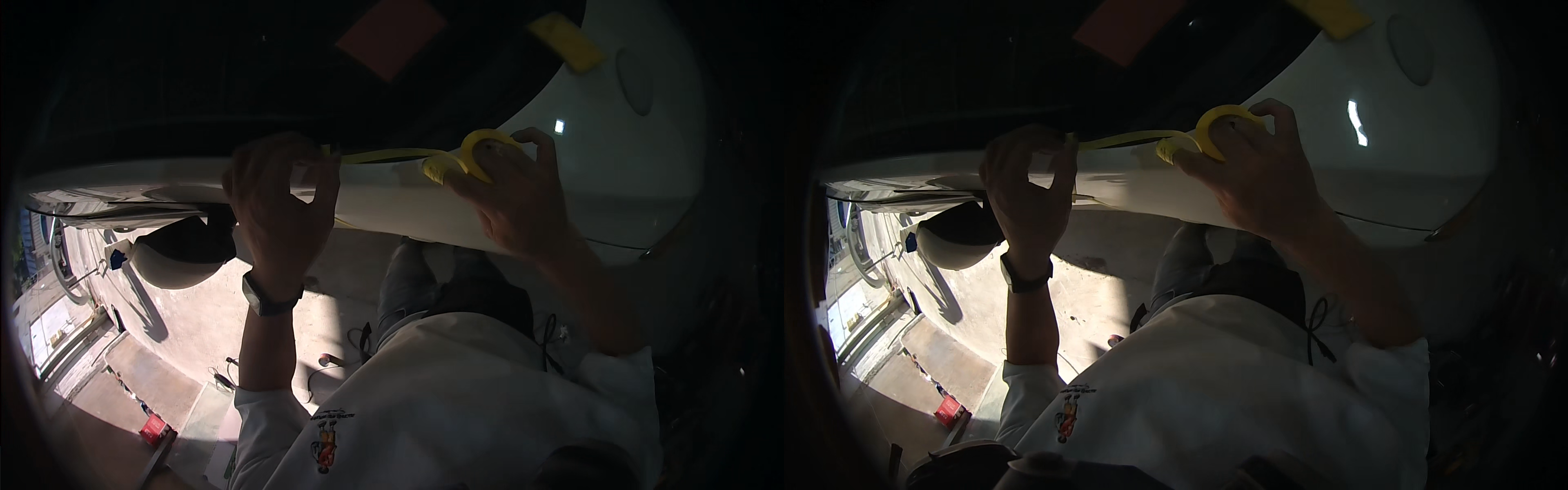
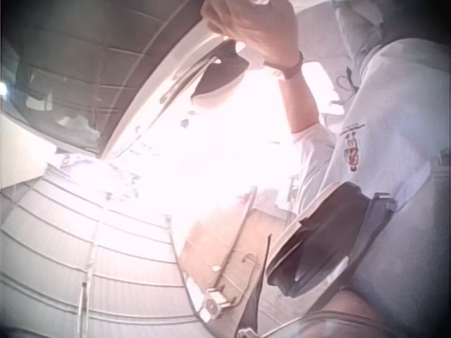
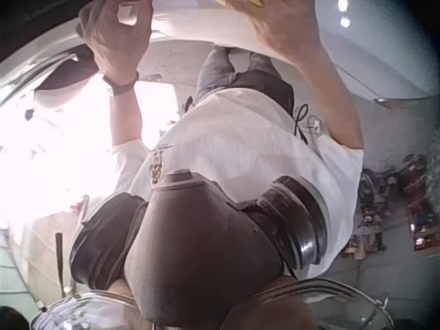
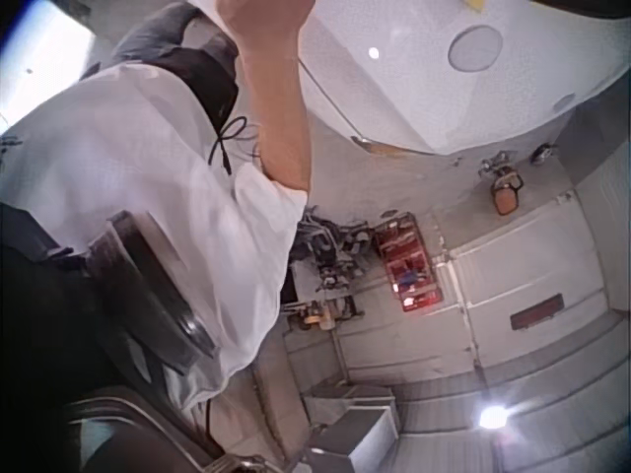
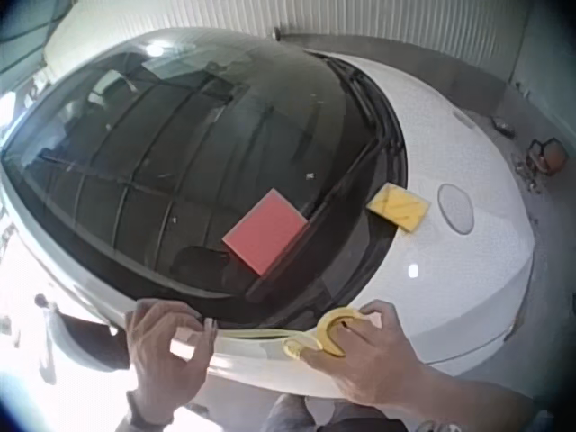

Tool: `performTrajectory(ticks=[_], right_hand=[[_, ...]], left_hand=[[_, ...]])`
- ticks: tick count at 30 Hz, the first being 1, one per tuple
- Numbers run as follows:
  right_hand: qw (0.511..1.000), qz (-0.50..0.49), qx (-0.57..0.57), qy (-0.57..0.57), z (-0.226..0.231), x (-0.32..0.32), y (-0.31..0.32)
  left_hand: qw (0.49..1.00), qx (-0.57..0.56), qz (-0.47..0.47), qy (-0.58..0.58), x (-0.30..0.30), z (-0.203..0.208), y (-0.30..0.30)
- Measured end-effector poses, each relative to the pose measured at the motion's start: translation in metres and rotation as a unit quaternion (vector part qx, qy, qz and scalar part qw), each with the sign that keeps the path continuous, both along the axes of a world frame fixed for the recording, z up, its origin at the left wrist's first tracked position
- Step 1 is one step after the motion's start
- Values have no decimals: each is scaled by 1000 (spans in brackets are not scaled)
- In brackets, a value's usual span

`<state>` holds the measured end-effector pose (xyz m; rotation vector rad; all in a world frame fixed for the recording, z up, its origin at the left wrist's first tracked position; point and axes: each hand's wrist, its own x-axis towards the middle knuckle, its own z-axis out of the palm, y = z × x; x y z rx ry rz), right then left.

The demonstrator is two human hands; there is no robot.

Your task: The person applies yellow masking tape along the front fender and headlight area of a white car to protect adjacent surfaces. Then, using a handheld electric sander with a sanding pad, the person sands the taped-off fender area in back-and-forth motions, moving along the panel and around the headlight.

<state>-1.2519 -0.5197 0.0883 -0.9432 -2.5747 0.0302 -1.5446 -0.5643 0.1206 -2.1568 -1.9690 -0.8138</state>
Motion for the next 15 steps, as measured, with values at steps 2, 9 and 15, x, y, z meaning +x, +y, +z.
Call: performTrajectory(ticks=[2, 9, 15], right_hand=[[1000, 1, 2, -9, -2, -4, 5], [999, 9, -23, -28, -1, 2, 2], [999, 10, -31, 3, -2, 3, 4]], left_hand=[[1000, -15, -9, 12, 0, 1, 1], [998, -43, -17, 38, -5, 7, 9], [995, -89, -25, 35, 0, 21, 18]])
